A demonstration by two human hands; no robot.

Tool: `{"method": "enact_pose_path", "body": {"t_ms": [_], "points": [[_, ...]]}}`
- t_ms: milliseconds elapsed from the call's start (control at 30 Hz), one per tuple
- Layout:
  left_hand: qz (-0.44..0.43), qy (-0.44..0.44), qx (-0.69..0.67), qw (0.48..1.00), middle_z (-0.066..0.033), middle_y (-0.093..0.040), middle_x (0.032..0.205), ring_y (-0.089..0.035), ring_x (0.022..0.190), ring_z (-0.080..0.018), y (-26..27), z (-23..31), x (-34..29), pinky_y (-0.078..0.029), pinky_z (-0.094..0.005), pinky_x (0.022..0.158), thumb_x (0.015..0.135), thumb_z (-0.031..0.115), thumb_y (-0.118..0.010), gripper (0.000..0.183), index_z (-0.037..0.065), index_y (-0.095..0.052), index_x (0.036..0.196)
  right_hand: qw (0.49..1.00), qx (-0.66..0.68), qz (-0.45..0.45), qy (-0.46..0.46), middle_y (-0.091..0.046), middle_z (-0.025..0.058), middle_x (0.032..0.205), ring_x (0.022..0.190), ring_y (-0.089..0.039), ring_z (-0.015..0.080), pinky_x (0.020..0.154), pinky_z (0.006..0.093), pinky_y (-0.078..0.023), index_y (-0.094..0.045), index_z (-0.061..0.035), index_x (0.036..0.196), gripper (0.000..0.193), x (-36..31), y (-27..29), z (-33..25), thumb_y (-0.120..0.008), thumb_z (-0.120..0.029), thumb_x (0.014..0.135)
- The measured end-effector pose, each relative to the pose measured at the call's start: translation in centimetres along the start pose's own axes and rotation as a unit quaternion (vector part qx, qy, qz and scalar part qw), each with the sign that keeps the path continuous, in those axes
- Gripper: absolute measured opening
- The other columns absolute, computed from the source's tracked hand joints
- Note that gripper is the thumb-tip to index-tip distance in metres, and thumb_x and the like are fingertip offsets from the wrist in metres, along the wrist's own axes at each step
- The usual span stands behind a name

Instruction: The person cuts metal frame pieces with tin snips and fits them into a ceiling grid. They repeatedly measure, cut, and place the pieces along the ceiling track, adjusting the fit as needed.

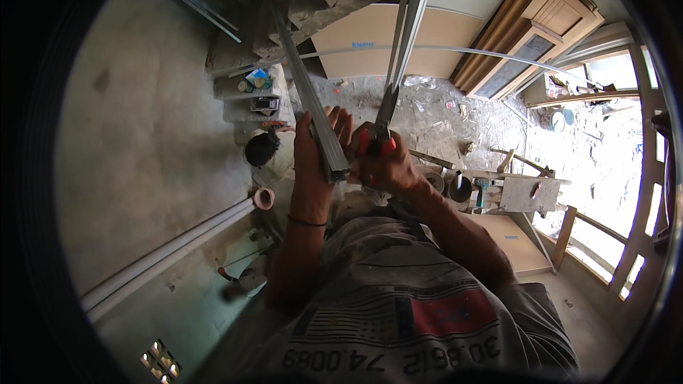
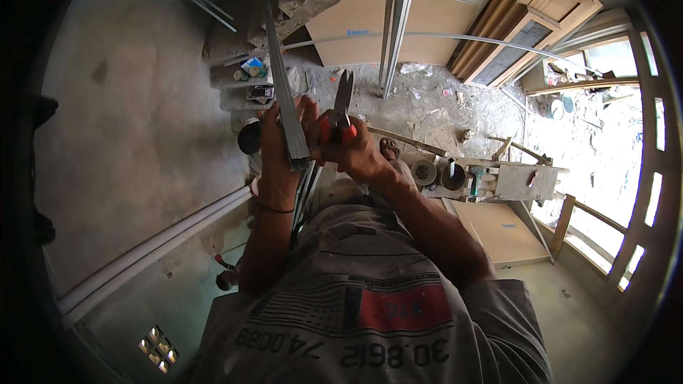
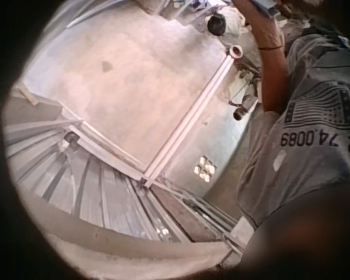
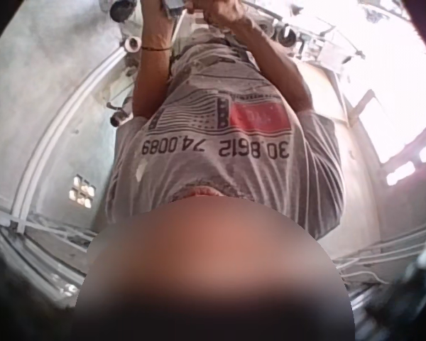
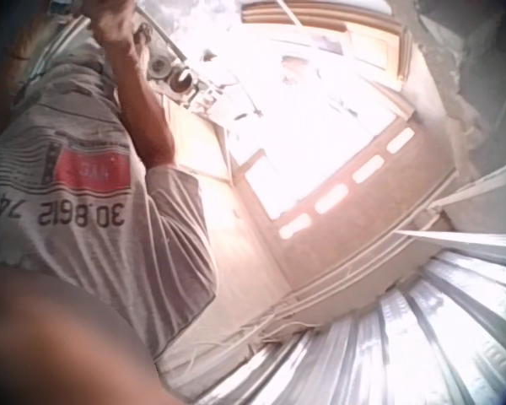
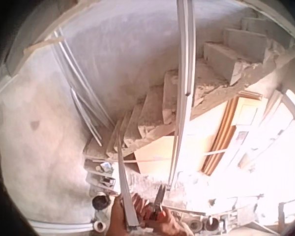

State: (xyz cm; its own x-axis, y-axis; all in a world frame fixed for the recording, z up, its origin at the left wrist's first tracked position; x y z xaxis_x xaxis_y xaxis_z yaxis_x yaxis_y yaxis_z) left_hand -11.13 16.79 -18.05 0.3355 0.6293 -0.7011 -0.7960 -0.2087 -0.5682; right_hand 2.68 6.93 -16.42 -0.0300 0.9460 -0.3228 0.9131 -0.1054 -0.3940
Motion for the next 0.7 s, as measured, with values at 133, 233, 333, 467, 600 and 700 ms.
{"method": "enact_pose_path", "body": {"t_ms": [133, 233, 333, 467, 600, 700], "points": [[-0.099, 0.06, -0.105, 0.988, -0.013, -0.068, 0.115, -0.068, 0.076, -0.0199, 0.2, -0.5, 1.7, -0.061, -0.0338, 0.074, 0.103, 0.025, -0.063, 0.054, -0.002, -0.043, 0.145, 0.996, -0.048, 0.066, 0.048, -0.07, 0.004, 0.094, 0.087, -0.065, 0.0114, 0.08, 0.0287, -0.055, -0.067, -0.005, 0.108, 0.029, -2.4, 0.8, -0.3, -0.081, -0.008, 0.082], [-0.089, 0.069, -0.049, 0.992, -0.0092, -0.065, 0.097, -0.066, 0.073, -0.0186, 1.2, -1.5, 3.5, -0.059, -0.0329, 0.068, 0.101, 0.016, -0.067, 0.026, 0.0, -0.056, 0.118, 0.978, -0.138, 0.129, 0.089, -0.069, 0.0028, 0.095, 0.09, -0.065, 0.0117, 0.083, 0.0308, -0.055, -0.067, -0.0027, 0.108, 0.028, -4.2, 2.2, -1.8, -0.079, -0.001, 0.083], [-0.031, 0.03, 0.101, 0.994, -0.0045, -0.063, 0.081, -0.063, 0.066, -0.017, 1.4, -3.5, 4.8, -0.055, -0.0317, 0.063, 0.102, 0.02, -0.068, 0.016, 0.006, -0.06, 0.104, 0.936, -0.269, 0.099, 0.205, -0.072, 0.0117, 0.096, 0.09, -0.072, 0.0248, 0.081, 0.0364, -0.056, -0.064, -0.002, 0.113, 0.036, -5.0, 2.4, -4.2, -0.081, -0.002, 0.081], [-0.023, -0.05, 0.233, 0.971, -0.0043, -0.063, 0.075, -0.061, 0.064, -0.0171, 0.0, -4.1, 4.3, -0.053, -0.0331, 0.062, 0.101, 0.016, -0.066, 0.015, 0.006, -0.063, 0.09, 0.882, -0.399, 0.045, 0.248, -0.07, 0.0159, 0.097, 0.091, -0.072, 0.0337, 0.078, 0.0416, -0.057, -0.062, -0.0019, 0.111, 0.039, -4.6, 1.7, -5.7, -0.081, -0.002, 0.077], [-0.04, -0.101, 0.258, 0.96, -0.0017, -0.059, 0.076, -0.059, 0.065, -0.0136, -1.3, -4.0, 3.1, -0.049, -0.031, 0.058, 0.099, 0.009, -0.067, 0.012, 0.004, -0.063, 0.089, 0.836, -0.467, 0.021, 0.287, -0.068, 0.0182, 0.093, 0.092, -0.07, 0.0402, 0.074, 0.0444, -0.056, -0.061, -0.0012, 0.107, 0.035, -4.0, 1.3, -5.4, -0.075, 0.001, 0.074], [0.012, -0.099, 0.259, 0.961, -0.0146, -0.061, 0.096, -0.065, 0.072, -0.0222, -0.9, -4.6, 2.8, -0.054, -0.0347, 0.054, 0.098, 0.005, -0.067, 0.036, -0.005, -0.042, 0.121, 0.836, -0.484, -0.006, 0.257, -0.068, 0.0199, 0.094, 0.093, -0.069, 0.0417, 0.076, 0.0463, -0.055, -0.062, -0.0009, 0.108, 0.037, -3.7, 1.6, -4.9, -0.069, 0.003, 0.072]]}}
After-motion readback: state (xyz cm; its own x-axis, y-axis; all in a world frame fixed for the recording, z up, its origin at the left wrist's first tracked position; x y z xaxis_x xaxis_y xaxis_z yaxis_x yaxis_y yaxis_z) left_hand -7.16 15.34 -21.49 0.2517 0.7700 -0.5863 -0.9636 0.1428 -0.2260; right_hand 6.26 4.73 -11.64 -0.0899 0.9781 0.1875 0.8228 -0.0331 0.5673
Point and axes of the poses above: each hand's wrist, its own x-axis towards the middle knuckle, its own y-axis out of the back of the hand, z = x × y, the point moved 3 cm from there along x, towards the middle knuckle
